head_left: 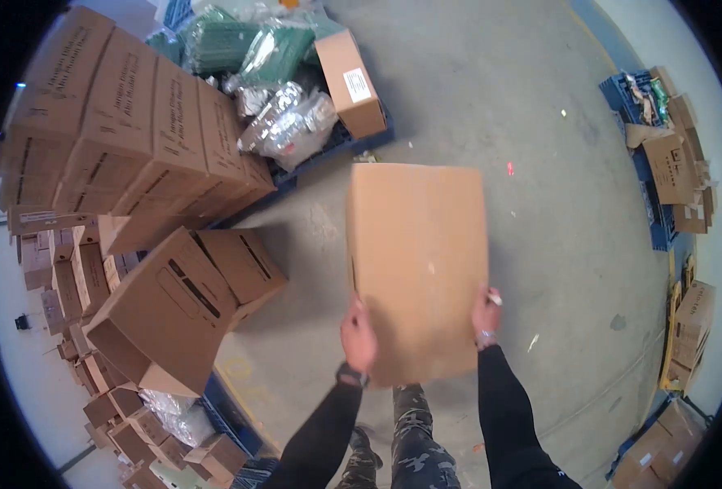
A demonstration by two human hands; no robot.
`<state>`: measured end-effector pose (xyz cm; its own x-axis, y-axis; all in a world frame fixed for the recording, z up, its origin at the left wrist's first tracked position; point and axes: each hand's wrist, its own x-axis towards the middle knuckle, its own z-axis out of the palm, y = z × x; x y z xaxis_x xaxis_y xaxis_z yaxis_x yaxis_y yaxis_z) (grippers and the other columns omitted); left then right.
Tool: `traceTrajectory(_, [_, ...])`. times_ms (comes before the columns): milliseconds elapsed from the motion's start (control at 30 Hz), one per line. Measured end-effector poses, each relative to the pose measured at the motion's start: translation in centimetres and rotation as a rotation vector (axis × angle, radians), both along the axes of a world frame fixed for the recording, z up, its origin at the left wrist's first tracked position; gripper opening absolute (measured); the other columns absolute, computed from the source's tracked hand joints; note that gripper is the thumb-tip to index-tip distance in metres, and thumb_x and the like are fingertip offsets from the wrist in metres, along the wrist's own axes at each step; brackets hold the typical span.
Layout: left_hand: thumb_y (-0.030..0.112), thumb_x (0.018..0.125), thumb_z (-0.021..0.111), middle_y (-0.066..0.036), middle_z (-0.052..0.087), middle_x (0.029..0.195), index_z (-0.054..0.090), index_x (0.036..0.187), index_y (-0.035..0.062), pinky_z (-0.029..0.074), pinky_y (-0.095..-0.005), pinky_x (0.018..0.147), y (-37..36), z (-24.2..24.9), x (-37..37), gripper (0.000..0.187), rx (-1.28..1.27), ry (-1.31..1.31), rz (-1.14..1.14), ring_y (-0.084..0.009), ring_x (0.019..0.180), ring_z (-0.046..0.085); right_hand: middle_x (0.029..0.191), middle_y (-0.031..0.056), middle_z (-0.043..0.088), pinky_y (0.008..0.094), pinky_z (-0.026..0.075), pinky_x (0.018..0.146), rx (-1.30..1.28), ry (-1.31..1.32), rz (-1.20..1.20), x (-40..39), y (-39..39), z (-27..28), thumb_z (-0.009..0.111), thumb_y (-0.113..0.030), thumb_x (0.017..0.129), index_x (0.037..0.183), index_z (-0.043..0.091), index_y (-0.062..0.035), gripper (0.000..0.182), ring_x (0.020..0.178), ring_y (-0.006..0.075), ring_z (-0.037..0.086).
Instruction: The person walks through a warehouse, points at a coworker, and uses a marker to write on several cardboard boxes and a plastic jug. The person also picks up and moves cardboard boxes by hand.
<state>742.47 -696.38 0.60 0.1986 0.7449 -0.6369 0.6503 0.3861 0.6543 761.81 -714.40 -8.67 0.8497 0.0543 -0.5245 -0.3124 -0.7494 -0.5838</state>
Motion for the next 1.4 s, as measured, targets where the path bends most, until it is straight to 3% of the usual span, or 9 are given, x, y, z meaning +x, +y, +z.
traceTrajectory(200, [0.013,0.092,0.05,-0.024,0.048,0.136,0.049,0.131,-0.0047,0.029,-0.0433,0.11,-3.0,28.0,-4.2,0.043,0.267,-0.422,-0.64,-0.0359,0.129,0.044,0.116,0.0099,0.061,0.0354,0.043,0.097,0.742,0.128,-0.373,-3.7,-6.4,12.2,0.036,-0.042,0.102,0.125,0.053,-0.0007,0.051,0.11,0.0199,0.055])
traceTrajectory(367, [0.022,0.099,0.043,-0.021,0.056,0.129,0.049,0.131,-0.0053,0.033,-0.0394,0.106,6.0,34.1,-11.9,0.042,0.9,0.037,-0.126,-0.0308,0.123,0.049,0.113,0.0102,0.061,0.035,0.046,0.091,1.083,0.096,-0.247,-2.9,0.7,17.4,0.036,-0.042,0.102,0.124,0.053,-0.0014,0.05,0.105,0.0195,0.057])
traceTrajectory(500, [0.021,0.1,0.043,-0.009,0.063,0.102,0.06,0.109,-0.0047,0.042,-0.0302,0.089,8.2,39.9,-10.6,0.032,0.622,-0.539,-0.062,-0.0173,0.099,0.056,0.11,0.0104,0.062,0.0347,0.048,0.087,1.308,-0.002,-0.153,-0.7,4.4,21.2,0.036,-0.042,0.102,0.124,0.052,-0.0019,0.049,0.1,0.0193,0.058])
traceTrajectory(600, [0.019,0.101,0.044,0.004,0.039,0.074,0.048,0.079,0.0036,0.028,-0.0231,0.063,9.4,44.9,-8.1,0.027,0.677,-0.751,-0.017,-0.0061,0.072,0.033,0.108,0.0106,0.062,0.0345,0.049,0.083,1.426,-0.109,-0.14,0.9,3.8,23.9,0.036,-0.041,0.102,0.124,0.052,-0.0023,0.048,0.097,0.0191,0.059])
traceTrajectory(833, [0.018,0.098,0.055,-0.009,0.058,0.109,0.058,0.111,-0.0033,0.041,-0.0277,0.092,13.2,52.8,-5.4,0.025,0.913,-1.037,-0.134,-0.0143,0.101,0.053,0.103,0.0111,0.062,0.0339,0.053,0.075,1.539,-0.131,-0.151,-9.5,-0.4,26.2,0.036,-0.041,0.102,0.124,0.051,-0.0032,0.047,0.089,0.0187,0.062])
traceTrajectory(967, [0.016,0.096,0.059,-0.008,0.059,0.105,0.058,0.11,-0.004,0.042,-0.0277,0.091,13.6,56.5,-5.7,0.025,1.282,-1.017,-0.358,-0.0134,0.1,0.053,0.07,0.0012,0.054,0.0247,0.04,0.049,0.98,-0.211,-0.592,-10.7,-7.2,33.6,0.049,-0.033,0.098,0.095,0.059,-0.0051,0.03,0.058,0.0083,0.05])
traceTrajectory(1033, [0.016,0.095,0.06,-0.007,0.06,0.103,0.059,0.11,-0.0039,0.042,-0.0274,0.09,14.1,58.4,-7.6,0.025,1.4,-0.976,-0.471,-0.0128,0.099,0.054,0.067,-0.001,0.055,0.0232,0.04,0.049,0.867,-0.525,-0.429,-12.0,-9.0,36.0,0.054,-0.026,0.097,0.091,0.058,-0.0073,0.02,0.057,0.0079,0.05])
traceTrajectory(1100, [0.015,0.094,0.062,-0.007,0.06,0.102,0.058,0.111,-0.0039,0.043,-0.0277,0.089,13.6,60.5,-9.4,0.025,0.85,-1.095,-0.628,-0.0133,0.099,0.055,0.069,0.0004,0.055,0.0235,0.042,0.053,0.89,-0.596,-0.398,-14.6,-10.2,40.8,0.054,-0.022,0.097,0.093,0.059,-0.005,0.018,0.06,0.0084,0.051])
traceTrajectory(1400, [0.015,0.094,0.061,-0.006,0.061,0.105,0.06,0.111,-0.0053,0.045,-0.023,0.083,12.3,60.5,-13.7,0.027,1.012,-1.088,-0.475,-0.0085,0.096,0.056,0.092,0.0074,0.065,0.0251,0.052,0.074,1.111,-0.625,0.255,-24.7,-4.1,57.2,0.053,-0.011,0.096,0.106,0.059,0.0024,0.018,0.079,0.0112,0.063])
